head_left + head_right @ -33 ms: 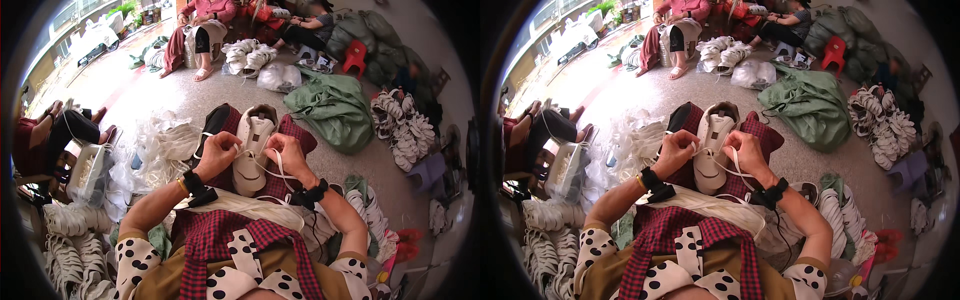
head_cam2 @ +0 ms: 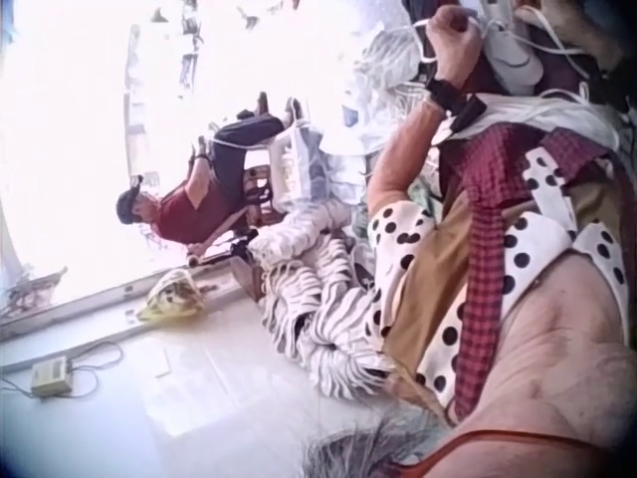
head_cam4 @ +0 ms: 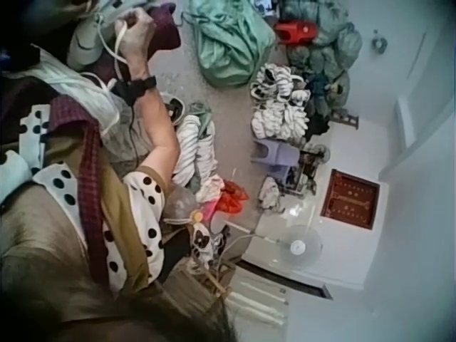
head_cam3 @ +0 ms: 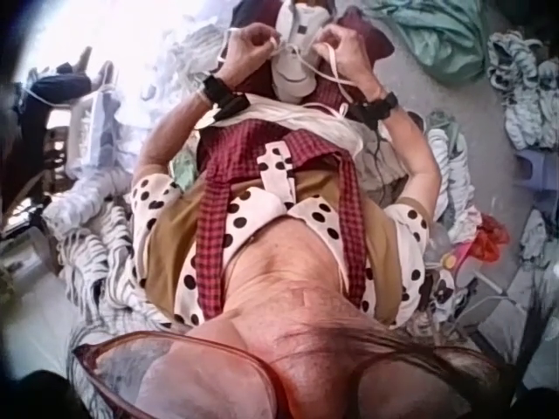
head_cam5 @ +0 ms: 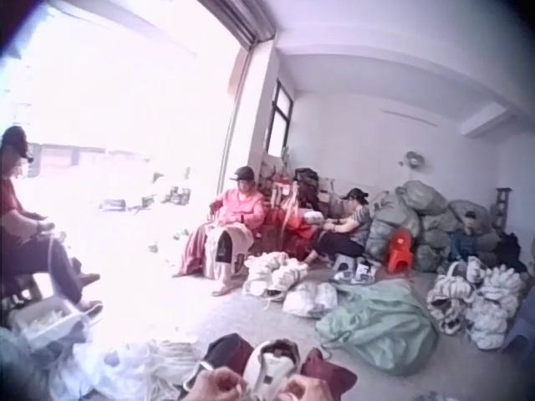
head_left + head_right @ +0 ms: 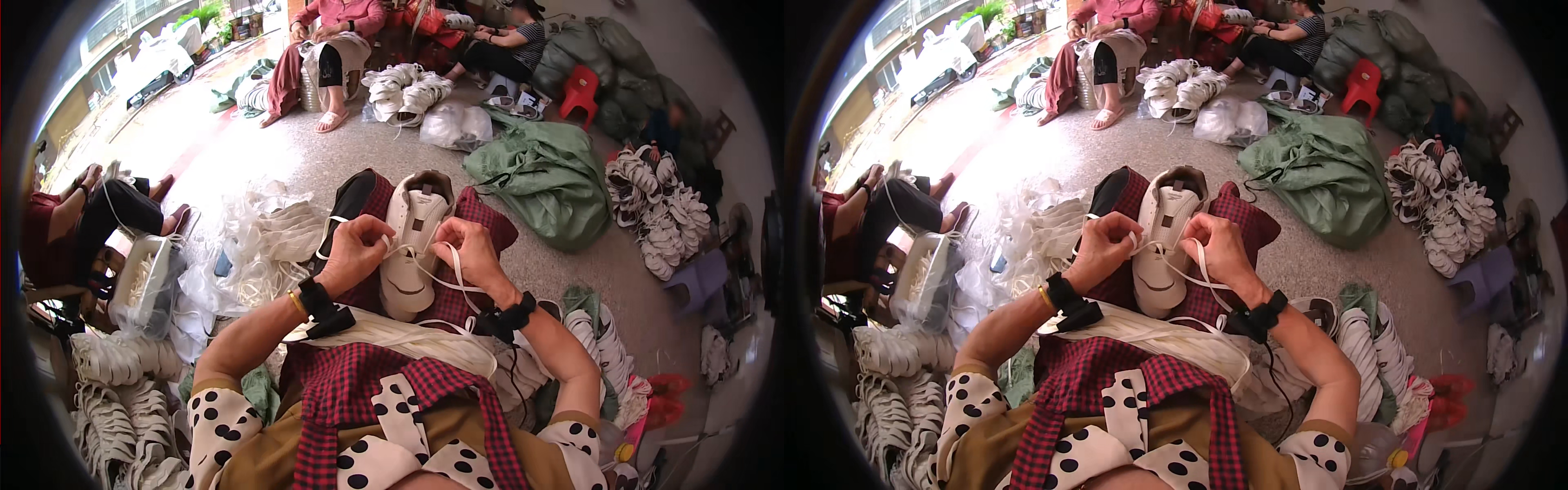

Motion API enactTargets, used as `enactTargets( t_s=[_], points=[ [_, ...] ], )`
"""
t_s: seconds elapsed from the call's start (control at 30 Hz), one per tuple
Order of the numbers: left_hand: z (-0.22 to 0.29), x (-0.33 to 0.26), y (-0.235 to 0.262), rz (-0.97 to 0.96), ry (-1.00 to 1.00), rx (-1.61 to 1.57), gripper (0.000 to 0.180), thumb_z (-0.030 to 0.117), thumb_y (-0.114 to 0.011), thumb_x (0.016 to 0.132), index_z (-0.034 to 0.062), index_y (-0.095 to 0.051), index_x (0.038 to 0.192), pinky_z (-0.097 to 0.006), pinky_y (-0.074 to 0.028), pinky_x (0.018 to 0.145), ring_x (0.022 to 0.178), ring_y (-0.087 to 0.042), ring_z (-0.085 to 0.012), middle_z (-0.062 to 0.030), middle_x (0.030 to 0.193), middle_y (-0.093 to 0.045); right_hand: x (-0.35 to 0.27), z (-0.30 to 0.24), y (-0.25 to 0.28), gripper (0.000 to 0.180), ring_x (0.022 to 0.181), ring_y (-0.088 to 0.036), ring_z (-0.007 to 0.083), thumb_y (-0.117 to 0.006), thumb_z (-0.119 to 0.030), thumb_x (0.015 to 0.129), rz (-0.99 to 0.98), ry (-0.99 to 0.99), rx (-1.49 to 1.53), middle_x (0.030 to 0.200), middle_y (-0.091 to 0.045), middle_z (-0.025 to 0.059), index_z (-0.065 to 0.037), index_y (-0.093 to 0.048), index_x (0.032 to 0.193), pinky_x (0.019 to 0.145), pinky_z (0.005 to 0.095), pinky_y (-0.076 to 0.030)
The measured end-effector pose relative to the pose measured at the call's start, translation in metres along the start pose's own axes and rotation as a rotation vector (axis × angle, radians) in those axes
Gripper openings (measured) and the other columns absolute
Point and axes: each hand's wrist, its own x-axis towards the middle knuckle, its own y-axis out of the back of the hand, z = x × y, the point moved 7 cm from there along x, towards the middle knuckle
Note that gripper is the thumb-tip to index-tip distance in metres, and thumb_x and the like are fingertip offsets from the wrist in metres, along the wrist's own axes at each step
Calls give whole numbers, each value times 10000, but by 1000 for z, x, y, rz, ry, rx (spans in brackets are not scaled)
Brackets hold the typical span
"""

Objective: Lacing white sneakers in a shoe manufacturing environment.

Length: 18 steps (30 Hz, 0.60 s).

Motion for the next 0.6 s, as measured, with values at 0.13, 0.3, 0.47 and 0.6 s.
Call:
enactTargets(
  t_s=[0.13, 0.3, 0.47, 0.6],
  points=[
    [4, 6, -5, -3, -1, -10, 124, 32, -616, 813, -3, -697, 900, -254, -491, 618, 656, -599, -80, -49, 723, -669, 3, 4, 0, 129, 648, -687, 152, -735, -78, 748, -7, -13, 29, 694, -695, 81, -16, -663, 835, 615, 300, -534],
    [30, 20, -12, -170, -130, 228, 222, 15, -610, 797, 10, -645, 1016, -250, -483, 580, 657, -587, -66, -35, 698, -626, 6, 2, 6, 173, 644, -692, 175, -719, -67, 749, -33, 1, 46, 694, -693, 78, -26, -662, 906, 630, 307, -537],
    [56, 35, -22, -600, -405, 608, 342, -53, -597, 732, 26, -610, 1064, -387, -515, 699, 790, -621, -260, -105, 868, -578, 11, -37, 2, 247, 813, -631, 226, -732, -25, 700, -225, 467, -470, 802, -664, 74, -32, -656, 935, 758, 360, -517],
    [70, 40, -32, -716, -827, 862, 241, -2, -651, 706, 34, -614, 941, -420, -511, 790, 937, -579, -297, -111, 954, -492, 16, -48, -11, 217, 1057, -542, 283, -744, -102, 693, -296, 679, -759, 996, -605, 90, -54, -703, 901, 870, 402, -503]
  ],
)
